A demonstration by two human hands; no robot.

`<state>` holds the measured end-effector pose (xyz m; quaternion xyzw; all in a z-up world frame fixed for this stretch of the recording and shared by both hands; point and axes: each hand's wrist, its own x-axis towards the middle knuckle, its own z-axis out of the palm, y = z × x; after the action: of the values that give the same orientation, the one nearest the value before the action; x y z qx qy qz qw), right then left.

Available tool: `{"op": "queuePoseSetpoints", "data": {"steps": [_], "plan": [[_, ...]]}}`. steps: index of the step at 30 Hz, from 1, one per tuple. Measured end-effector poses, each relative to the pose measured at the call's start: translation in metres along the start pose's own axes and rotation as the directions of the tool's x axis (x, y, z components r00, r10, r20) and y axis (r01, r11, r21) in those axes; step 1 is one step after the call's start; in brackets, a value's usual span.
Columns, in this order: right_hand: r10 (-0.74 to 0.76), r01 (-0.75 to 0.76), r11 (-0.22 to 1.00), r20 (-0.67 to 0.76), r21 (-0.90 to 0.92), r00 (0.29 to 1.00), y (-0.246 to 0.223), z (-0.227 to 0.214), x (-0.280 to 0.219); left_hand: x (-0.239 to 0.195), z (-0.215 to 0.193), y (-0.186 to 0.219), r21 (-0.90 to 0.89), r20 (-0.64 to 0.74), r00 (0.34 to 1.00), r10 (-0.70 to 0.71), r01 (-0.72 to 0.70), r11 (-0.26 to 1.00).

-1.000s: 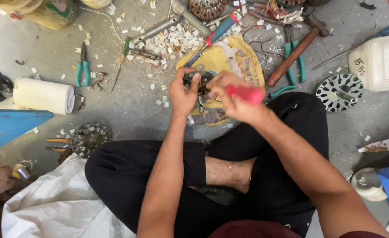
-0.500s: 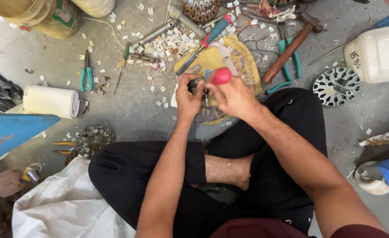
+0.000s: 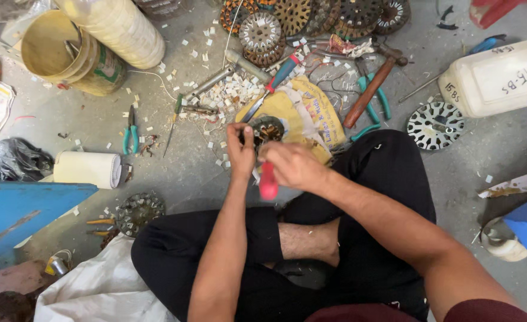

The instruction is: The person disassembles and repairs a fan motor assembly by hand and using a screwdriver to remove small components and wire segments while seated on the floor.

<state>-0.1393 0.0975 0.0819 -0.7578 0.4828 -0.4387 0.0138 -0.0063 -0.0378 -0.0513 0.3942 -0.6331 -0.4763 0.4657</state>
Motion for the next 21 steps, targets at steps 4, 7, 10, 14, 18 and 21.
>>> {"op": "queuePoseSetpoints", "data": {"steps": [4, 7, 10, 14, 18, 21], "plan": [[0.425, -0.361, 0.89, -0.217, 0.281, 0.879, 0.019, -0.013, 0.008, -0.006, 0.009, 0.022, -0.014, 0.044, 0.995, 0.085, -0.085, 0.996], [0.51, -0.371, 0.815, -0.247, 0.444, 0.824, 0.043, -0.022, 0.006, -0.01, 0.013, 0.04, 0.14, 0.069, 0.996, -0.057, 0.047, 0.989], [0.555, -0.4, 0.75, -0.173, 0.526, 0.814, 0.062, -0.028, 0.004, -0.002, 0.019, 0.05, 0.206, 0.054, 0.998, 0.006, -0.017, 0.979], [0.585, -0.438, 0.728, -0.145, 0.527, 0.798, 0.072, -0.026, -0.001, -0.002, 0.018, 0.049, 0.195, 0.045, 0.999, -0.017, 0.008, 0.981], [0.573, -0.445, 0.71, -0.08, 0.546, 0.816, 0.077, -0.022, 0.001, 0.001, 0.016, 0.049, 0.155, 0.068, 0.991, -0.114, 0.102, 0.983], [0.594, -0.474, 0.66, -0.019, 0.583, 0.804, 0.082, -0.015, 0.005, 0.001, 0.016, 0.048, 0.151, 0.075, 0.992, -0.104, 0.091, 0.984]]}}
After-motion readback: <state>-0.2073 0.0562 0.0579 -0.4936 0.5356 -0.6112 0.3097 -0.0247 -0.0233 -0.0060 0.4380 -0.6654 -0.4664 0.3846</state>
